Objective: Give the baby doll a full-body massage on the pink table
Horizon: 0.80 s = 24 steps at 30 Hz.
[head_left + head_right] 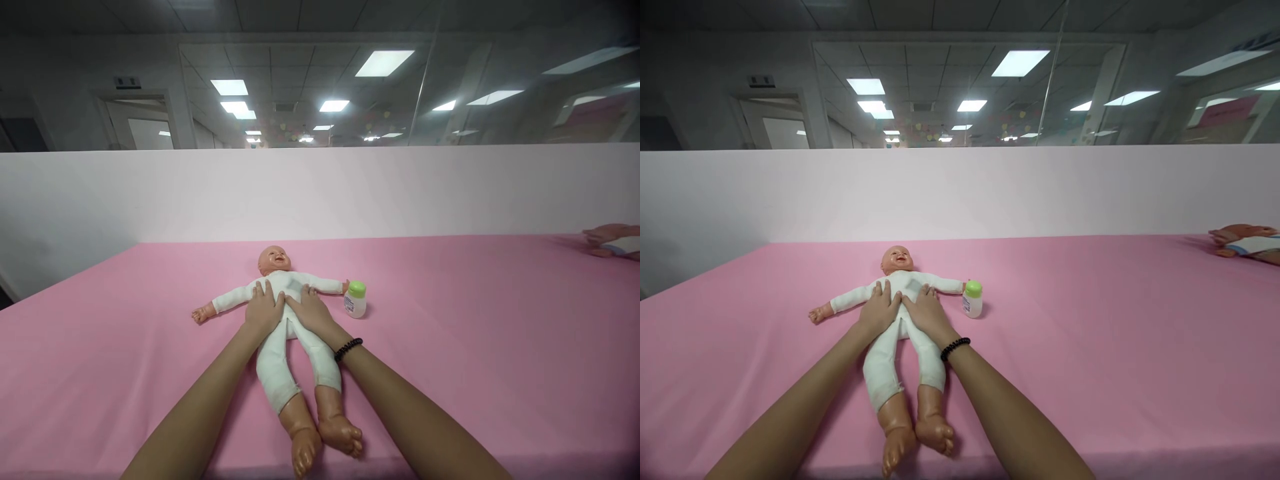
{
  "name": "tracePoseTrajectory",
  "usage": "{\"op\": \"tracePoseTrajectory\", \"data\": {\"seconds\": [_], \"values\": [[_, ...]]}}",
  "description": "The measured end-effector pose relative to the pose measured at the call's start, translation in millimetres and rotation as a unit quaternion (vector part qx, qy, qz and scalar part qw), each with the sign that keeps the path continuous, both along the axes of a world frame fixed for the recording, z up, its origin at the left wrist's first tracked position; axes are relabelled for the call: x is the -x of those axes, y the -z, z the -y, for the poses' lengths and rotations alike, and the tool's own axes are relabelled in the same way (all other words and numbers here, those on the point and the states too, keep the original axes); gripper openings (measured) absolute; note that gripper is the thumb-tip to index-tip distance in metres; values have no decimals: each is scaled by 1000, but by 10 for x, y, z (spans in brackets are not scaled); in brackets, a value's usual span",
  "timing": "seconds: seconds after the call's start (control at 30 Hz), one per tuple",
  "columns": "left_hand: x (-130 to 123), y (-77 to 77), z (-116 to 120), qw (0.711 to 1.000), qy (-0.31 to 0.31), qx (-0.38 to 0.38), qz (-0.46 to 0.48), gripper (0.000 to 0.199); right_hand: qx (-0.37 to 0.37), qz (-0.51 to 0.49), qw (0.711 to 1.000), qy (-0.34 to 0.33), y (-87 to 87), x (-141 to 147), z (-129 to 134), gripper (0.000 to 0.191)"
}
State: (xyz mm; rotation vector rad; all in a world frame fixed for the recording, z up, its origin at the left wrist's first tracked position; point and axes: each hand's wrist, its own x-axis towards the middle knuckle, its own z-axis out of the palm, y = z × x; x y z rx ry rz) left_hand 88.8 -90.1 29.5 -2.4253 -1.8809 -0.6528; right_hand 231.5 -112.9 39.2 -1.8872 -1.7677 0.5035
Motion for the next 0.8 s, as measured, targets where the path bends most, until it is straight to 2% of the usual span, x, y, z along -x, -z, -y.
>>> {"op": "tracePoseTrajectory", "data": {"seconds": [0.1, 0.17, 0.27, 0.37, 0.47, 0.57, 0.67, 0.8], "values": [[-46, -73, 91, 999, -22, -13, -47, 52, -61, 52, 997, 15, -70, 25, 111, 66], [-56, -115, 136, 997, -8, -28, -76, 52, -95, 82, 992, 5, -94, 37, 140, 53], [-22, -119, 151, 993, 53, -72, -79, 48, -162, 72, 981, -83, -62, 44, 106, 35], [43, -53, 101, 987, 121, -101, -14, 41, -199, 18, 959, -200, 15, 16, 27, 40], [91, 30, 16, 984, 144, -88, 58, 42, -159, -9, 957, -243, 72, -43, -48, 48], [105, 88, -72, 987, 143, -37, 60, 51, -77, 16, 967, -244, 81, -85, -103, 59], [110, 131, -145, 991, 117, 21, 54, 57, -41, 34, 973, -224, 65, -83, -132, 58], [116, 173, -183, 995, 81, 6, 50, 57, -27, 18, 988, -153, 65, -66, -143, 63]]}}
